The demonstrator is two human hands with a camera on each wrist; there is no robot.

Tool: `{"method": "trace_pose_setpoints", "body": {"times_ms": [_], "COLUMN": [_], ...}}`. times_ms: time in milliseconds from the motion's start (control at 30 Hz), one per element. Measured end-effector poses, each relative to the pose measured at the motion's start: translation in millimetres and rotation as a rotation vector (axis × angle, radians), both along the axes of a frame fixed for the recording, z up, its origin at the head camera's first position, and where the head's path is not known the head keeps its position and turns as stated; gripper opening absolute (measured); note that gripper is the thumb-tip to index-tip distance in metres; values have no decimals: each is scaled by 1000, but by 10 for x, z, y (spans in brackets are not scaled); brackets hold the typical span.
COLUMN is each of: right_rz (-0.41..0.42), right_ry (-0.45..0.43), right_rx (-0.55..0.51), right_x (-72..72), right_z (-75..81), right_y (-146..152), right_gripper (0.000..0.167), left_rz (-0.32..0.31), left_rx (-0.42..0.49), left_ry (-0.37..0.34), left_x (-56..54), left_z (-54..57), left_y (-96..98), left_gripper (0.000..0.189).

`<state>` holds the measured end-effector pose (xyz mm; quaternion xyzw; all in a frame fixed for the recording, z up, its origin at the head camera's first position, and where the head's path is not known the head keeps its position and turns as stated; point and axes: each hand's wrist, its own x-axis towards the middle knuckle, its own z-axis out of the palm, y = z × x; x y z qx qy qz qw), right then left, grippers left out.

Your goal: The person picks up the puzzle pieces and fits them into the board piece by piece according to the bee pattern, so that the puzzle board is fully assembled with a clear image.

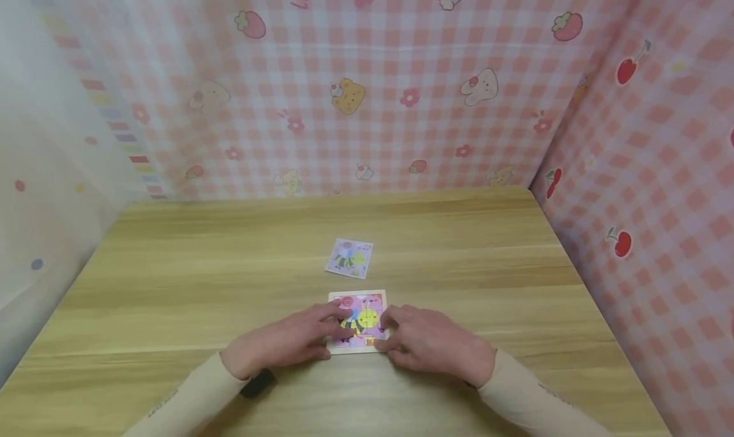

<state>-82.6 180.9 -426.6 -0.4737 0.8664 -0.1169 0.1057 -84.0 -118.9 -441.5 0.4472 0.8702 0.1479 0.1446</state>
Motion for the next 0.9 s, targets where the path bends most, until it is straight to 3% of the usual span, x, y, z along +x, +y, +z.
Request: {"method": "trace_pose_setpoints", "body": {"times_ms": [133, 400, 600, 733, 900], "right_rz": [-4, -125, -267, -286, -315], "right_ry": [7, -166, -136, -83, -85], "right_rx": [-3, -67, -136, -142, -157], "right_x": [-6, -146, -176, -162, -160], "right_z": [-8, 39, -46, -101, -122], "right_y": [-29, -88, -162, -210, -220], "right_gripper": [22, 13, 18, 29, 35], "left_rz": [-6, -34, -49, -42, -19], "left_rx": [-16, -1, 16, 13, -20], "left_ry": [8, 46, 69, 63, 36], "left_x": [-13, -32, -36, -36, -20], "left_z": [3, 18, 28, 23, 17], "left_y": [0, 23, 42, 46, 43], "left_gripper": [47, 46, 46, 47, 48]}}
